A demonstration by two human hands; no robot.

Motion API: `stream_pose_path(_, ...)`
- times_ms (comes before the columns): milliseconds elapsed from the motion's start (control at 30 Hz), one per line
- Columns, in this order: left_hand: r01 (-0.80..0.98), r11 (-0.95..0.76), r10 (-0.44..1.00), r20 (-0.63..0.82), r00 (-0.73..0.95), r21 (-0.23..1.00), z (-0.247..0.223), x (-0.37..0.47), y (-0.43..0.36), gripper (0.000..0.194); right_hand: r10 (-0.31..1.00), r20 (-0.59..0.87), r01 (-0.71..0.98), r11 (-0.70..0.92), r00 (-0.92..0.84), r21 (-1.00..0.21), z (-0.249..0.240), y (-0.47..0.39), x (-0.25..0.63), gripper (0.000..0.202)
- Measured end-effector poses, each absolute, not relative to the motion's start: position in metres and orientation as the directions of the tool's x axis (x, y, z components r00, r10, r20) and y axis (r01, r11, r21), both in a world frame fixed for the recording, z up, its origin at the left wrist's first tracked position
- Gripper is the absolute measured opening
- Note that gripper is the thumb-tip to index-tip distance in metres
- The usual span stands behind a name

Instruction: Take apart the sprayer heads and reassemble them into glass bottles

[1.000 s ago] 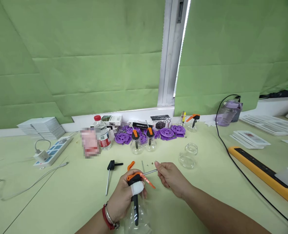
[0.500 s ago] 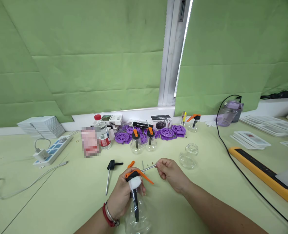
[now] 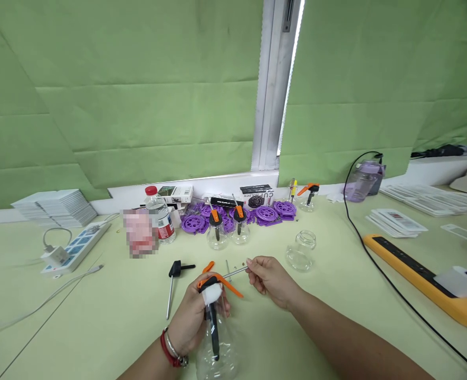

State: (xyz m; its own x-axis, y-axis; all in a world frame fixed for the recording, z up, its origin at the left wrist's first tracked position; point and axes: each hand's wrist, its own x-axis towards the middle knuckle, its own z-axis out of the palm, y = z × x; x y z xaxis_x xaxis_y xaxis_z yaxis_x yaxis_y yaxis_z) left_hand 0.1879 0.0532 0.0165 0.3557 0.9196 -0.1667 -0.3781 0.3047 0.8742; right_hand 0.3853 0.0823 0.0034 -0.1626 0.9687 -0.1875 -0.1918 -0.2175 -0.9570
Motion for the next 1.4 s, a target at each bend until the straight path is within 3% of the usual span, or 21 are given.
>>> stream_pose_path(167, -0.399, 0.348, 0.914, -0.211, 0.348, 0.848, 0.013, 0.187, 0.055, 0.022, 0.978, -0.129, -0.268, -0.170, -0.166, -0.948, 0.001, 0.084, 0.386, 0.036)
stream_pose_path(300, -0.403, 0.376, 0.906, -0.241, 0.347, 0.834, 0.014, 0.188, 0.055, 0.023, 0.982, -0.122, -0.206, -0.150, -0.144, -0.967, -0.002, 0.087, 0.386, 0.034)
stream_pose_path(433, -0.422, 0.404, 0.903, -0.279, 0.328, 0.812, 0.014, 0.186, 0.058, 0.022, 0.999, 0.019, -0.049, 0.018, -0.033, -0.999, -0.006, 0.092, 0.391, 0.021)
stream_pose_path(500, -0.441, 0.376, 0.919, -0.267, 0.289, 0.815, 0.014, 0.185, 0.060, 0.022, 0.997, 0.078, 0.148, 0.077, 0.004, -0.986, -0.008, 0.095, 0.394, 0.017)
stream_pose_path(567, -0.473, 0.319, 0.945, -0.235, 0.228, 0.822, 0.014, 0.183, 0.062, 0.021, 0.988, 0.151, 0.446, 0.153, -0.042, -0.882, -0.011, 0.097, 0.396, 0.015)
stream_pose_path(667, -0.516, 0.264, 0.964, -0.211, 0.162, 0.815, 0.016, 0.181, 0.063, 0.021, 0.955, 0.202, 0.800, 0.292, -0.216, -0.524, -0.017, 0.103, 0.391, 0.020)
stream_pose_path(733, -0.536, 0.261, 0.965, -0.224, 0.134, 0.803, 0.017, 0.179, 0.064, 0.024, 0.944, 0.168, 0.876, 0.327, -0.285, -0.353, -0.022, 0.110, 0.385, 0.023)
stream_pose_path(833, -0.561, 0.237, 0.969, -0.231, 0.082, 0.794, 0.019, 0.177, 0.064, 0.028, 0.951, 0.100, 0.899, 0.308, -0.292, -0.310, -0.024, 0.117, 0.380, 0.023)
stream_pose_path(933, -0.587, 0.190, 0.980, -0.191, 0.060, 0.787, 0.022, 0.175, 0.063, 0.025, 0.969, 0.138, 0.866, 0.247, -0.207, -0.434, -0.016, 0.110, 0.382, 0.014)
stream_pose_path(1000, -0.632, 0.144, 0.987, -0.156, 0.037, 0.762, 0.024, 0.176, 0.062, 0.024, 0.973, 0.179, 0.757, 0.227, -0.147, -0.613, -0.006, 0.094, 0.383, 0.016)
stream_pose_path(1067, -0.684, 0.103, 0.992, -0.127, 0.016, 0.722, 0.025, 0.180, 0.060, 0.027, 0.975, 0.110, 0.492, 0.194, -0.194, -0.849, 0.003, 0.072, 0.382, 0.032)
stream_pose_path(1133, -0.701, 0.086, 0.995, -0.097, 0.025, 0.707, 0.025, 0.184, 0.056, 0.031, 0.925, -0.129, 0.102, -0.099, -0.357, -0.990, 0.010, 0.051, 0.379, 0.049)
stream_pose_path(1167, -0.685, 0.080, 0.996, -0.075, 0.038, 0.724, 0.025, 0.185, 0.055, 0.032, 0.838, -0.249, -0.065, -0.319, -0.485, -0.945, 0.013, 0.043, 0.377, 0.057)
stream_pose_path(1233, -0.579, 0.028, 0.999, 0.003, 0.052, 0.815, 0.024, 0.185, 0.052, 0.033, 0.727, -0.337, -0.247, -0.568, -0.598, -0.785, 0.016, 0.032, 0.372, 0.058)
stream_pose_path(1300, -0.349, -0.077, 0.991, 0.110, 0.074, 0.934, 0.023, 0.181, 0.050, 0.026, 0.703, -0.394, -0.301, -0.646, -0.592, -0.701, 0.018, 0.028, 0.370, 0.051)
stream_pose_path(1400, 0.071, -0.197, 0.974, 0.187, 0.126, 0.978, 0.024, 0.173, 0.051, 0.025, 0.735, -0.457, -0.223, -0.620, -0.501, -0.753, 0.022, 0.027, 0.369, 0.049)
